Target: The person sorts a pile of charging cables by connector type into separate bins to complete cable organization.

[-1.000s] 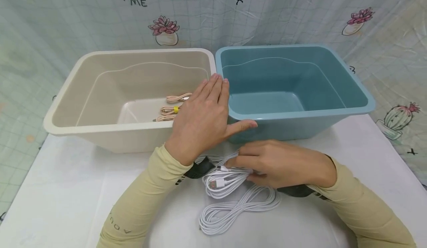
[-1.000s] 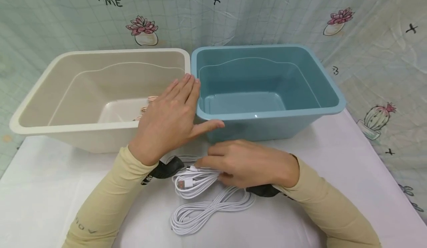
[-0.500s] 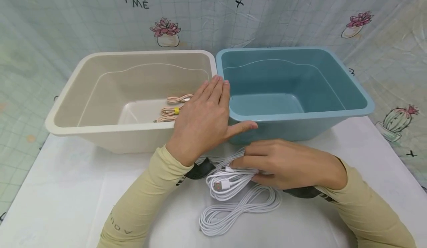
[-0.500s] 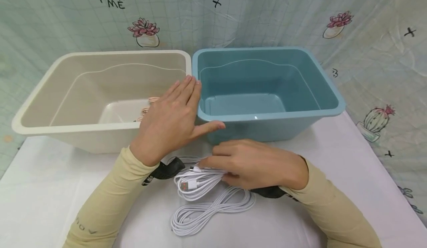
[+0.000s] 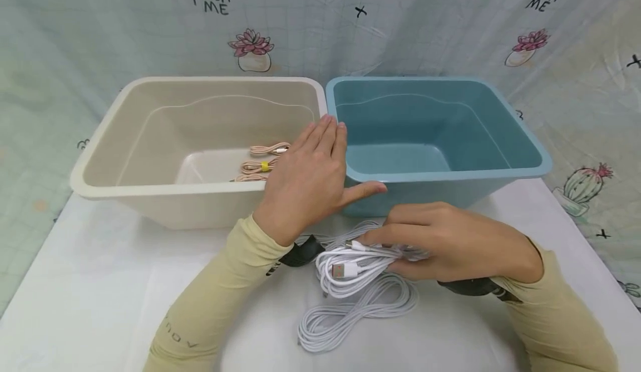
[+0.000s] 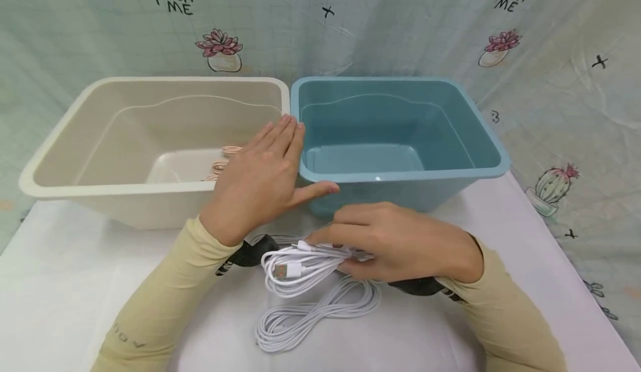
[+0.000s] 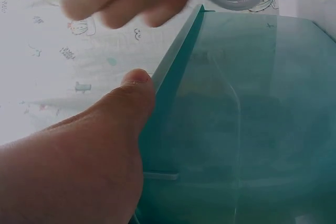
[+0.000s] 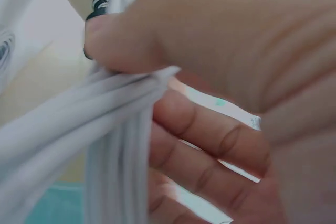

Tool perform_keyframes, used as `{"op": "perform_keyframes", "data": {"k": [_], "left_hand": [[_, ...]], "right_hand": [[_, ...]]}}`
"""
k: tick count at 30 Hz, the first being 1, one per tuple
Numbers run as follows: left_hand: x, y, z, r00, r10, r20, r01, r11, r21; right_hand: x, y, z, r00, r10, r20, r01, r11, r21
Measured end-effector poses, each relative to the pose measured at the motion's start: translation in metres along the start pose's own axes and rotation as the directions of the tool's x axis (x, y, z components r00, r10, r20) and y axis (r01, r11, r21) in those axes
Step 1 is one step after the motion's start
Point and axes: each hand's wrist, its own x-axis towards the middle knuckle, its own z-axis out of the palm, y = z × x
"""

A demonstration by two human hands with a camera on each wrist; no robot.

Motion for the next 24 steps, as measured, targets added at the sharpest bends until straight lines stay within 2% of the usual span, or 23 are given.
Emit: {"op": "perform_keyframes", "data": {"k": [5,7,11,15,17,20,24], "left_hand": [[0.003,0.002,0.0,0.999,-0.007,0.039,0.007,1.0,0.003],[0.003,0.002,0.0,0.999,-0.009,0.045,0.01,1.0,-0.004],[0.002,0.001,0.001,1.0,-0.003,0.027,0.004,1.0,-0.007],[0.001,0.0,0.002,1.0,0.019,0.004,-0.02,1.0,0.008],[0.001,-0.001,0.001,1.0,0.024,0.014,-0.024,1.0,0.006],[0.0,-0.001,0.001,0.999,0.032,0.017,-0.032,0.999,0.0],[-0.001,-0.001,0.001,1.0,0.027,0.0,-0.027,0.999,-0.026]], "right_hand": [[0.001,-0.003,-0.016,0.999,0.005,-0.052,-0.003,0.999,0.047],[0.004,-0.002,-0.023,0.995,-0.017,-0.101,0.024,0.997,0.068],[0.009,0.0,-0.036,0.974,-0.074,-0.215,0.086,0.995,0.048],[0.012,0.004,-0.046,0.954,-0.073,-0.292,0.083,0.996,0.024],[0.014,0.007,-0.051,0.942,-0.072,-0.328,0.081,0.997,0.013],[0.017,0.012,-0.059,0.933,-0.064,-0.354,0.071,0.997,0.007],[0.019,0.018,-0.073,0.942,-0.031,-0.334,0.032,0.999,-0.004]]}}
